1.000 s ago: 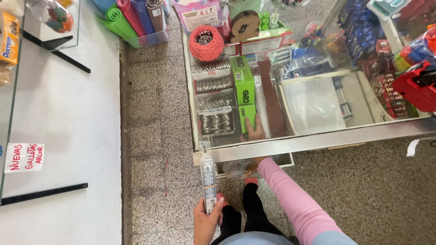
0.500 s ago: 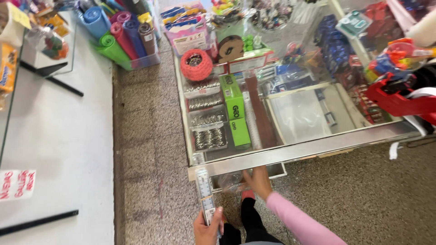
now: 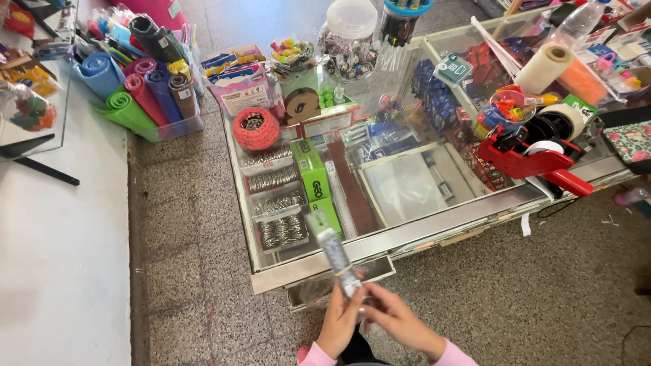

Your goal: The person scans a barcode on a package of paper clips using a laptop, then places the package on a glass counter. They then pick up and arrange several small boxes of stationery items on the counter.

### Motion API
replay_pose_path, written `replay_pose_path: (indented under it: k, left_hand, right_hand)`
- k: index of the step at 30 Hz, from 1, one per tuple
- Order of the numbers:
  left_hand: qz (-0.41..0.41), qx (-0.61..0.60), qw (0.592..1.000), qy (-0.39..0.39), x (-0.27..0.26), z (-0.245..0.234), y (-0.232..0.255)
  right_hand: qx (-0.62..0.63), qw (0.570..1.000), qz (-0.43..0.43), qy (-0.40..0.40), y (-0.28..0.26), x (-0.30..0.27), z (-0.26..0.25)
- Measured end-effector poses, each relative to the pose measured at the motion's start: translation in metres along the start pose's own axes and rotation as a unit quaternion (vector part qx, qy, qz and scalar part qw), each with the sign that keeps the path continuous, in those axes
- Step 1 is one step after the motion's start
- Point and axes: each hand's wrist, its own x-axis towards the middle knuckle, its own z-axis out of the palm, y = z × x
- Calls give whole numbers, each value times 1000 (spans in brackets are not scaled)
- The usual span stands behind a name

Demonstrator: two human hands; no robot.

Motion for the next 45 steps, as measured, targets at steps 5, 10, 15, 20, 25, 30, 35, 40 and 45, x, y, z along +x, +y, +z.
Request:
replay_pose_path:
  k: [5, 10, 15, 20, 25, 30, 35, 40, 45]
  left_hand:
    - [-118, 115, 981, -103, 0, -30, -6]
    - [-185, 52, 981, -31, -20, -69, -54]
    - [-255, 20, 964, 73, -31, -81, -62]
    - [-269, 34, 958, 90, -37, -74, -28]
    - [-295, 19, 945, 137, -39, -77, -18]
    - [-258, 83, 957, 101, -30, -78, -14]
    - [-272, 60, 953, 117, -24, -74, -12]
    - [-289, 47, 944, 150, -29, -75, -22]
    - [-257, 35, 946, 195, -40, -75, -14]
  right_hand:
    - [100, 977, 164, -90, 34, -51, -76]
    - [206, 904, 350, -137, 110, -66, -117]
    - [38, 947, 318, 7, 144, -28, -110]
    - [-258, 914, 307, 65, 138, -23, -135]
    - [-21, 927, 331, 174, 145, -25, -148]
    - [17, 922, 322, 215, 132, 23, -97]
    - [-203, 903, 196, 325, 275, 109, -113]
    - [-91, 896, 242, 360, 110, 189, -91]
    - [-152, 909, 181, 342, 146, 215, -117]
